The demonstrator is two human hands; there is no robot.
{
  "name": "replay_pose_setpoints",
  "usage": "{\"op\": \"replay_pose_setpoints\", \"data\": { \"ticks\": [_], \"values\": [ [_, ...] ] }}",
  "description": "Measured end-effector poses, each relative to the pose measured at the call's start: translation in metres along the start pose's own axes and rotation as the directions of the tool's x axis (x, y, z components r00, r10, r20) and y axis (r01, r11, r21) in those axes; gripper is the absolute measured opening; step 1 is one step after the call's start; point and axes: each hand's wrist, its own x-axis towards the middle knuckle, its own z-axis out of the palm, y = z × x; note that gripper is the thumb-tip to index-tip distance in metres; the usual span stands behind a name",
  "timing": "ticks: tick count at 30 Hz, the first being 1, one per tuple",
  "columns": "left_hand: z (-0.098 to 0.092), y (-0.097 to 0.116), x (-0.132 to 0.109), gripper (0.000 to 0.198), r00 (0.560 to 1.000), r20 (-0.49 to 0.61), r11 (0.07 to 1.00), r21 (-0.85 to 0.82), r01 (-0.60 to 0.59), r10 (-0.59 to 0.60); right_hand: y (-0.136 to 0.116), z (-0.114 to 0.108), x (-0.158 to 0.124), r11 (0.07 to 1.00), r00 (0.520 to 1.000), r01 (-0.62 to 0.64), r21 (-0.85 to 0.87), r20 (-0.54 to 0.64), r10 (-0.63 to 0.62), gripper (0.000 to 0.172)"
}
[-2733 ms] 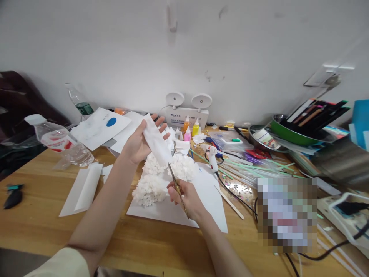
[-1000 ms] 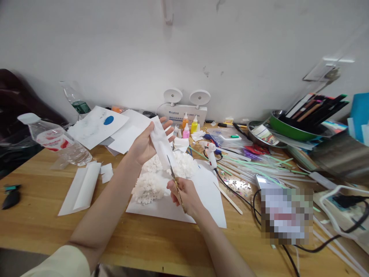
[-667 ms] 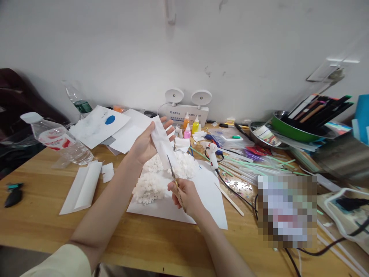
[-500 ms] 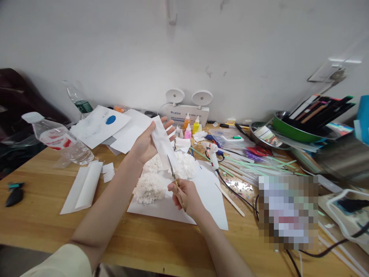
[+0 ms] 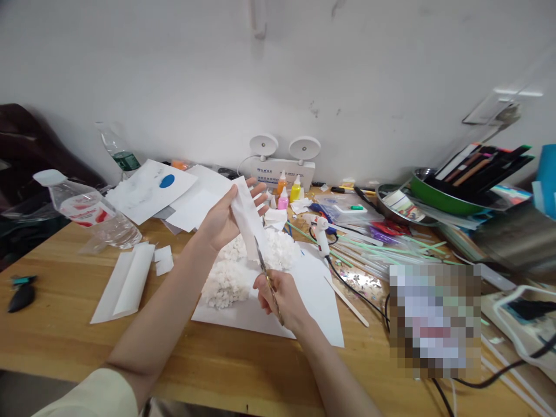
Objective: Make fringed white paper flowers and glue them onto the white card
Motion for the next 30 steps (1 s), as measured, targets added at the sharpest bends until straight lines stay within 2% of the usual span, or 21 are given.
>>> {"op": "replay_pose_setpoints", "data": {
  "ticks": [8, 23, 30],
  "values": [
    [0.004, -0.010, -0.001, 0.029, 0.998, 0.058, 0.999, 0.024, 0.033, -0.034, -0.002, -0.002, 0.001, 0.999, 0.999, 0.039, 0.029, -0.009, -0.039, 0.048],
    [0.014, -0.020, -0.007, 0.028, 0.998, 0.040, 0.993, 0.110, 0.036, -0.041, -0.008, -0.002, 0.002, 0.999, 0.994, 0.033, 0.037, -0.105, -0.029, 0.045],
    [0.012, -0.020, -0.007, 0.032, 0.998, 0.056, 0.996, 0.082, 0.031, -0.035, -0.007, -0.002, 0.004, 0.999, 0.994, 0.019, 0.035, -0.111, -0.015, 0.044]
  ]
}}
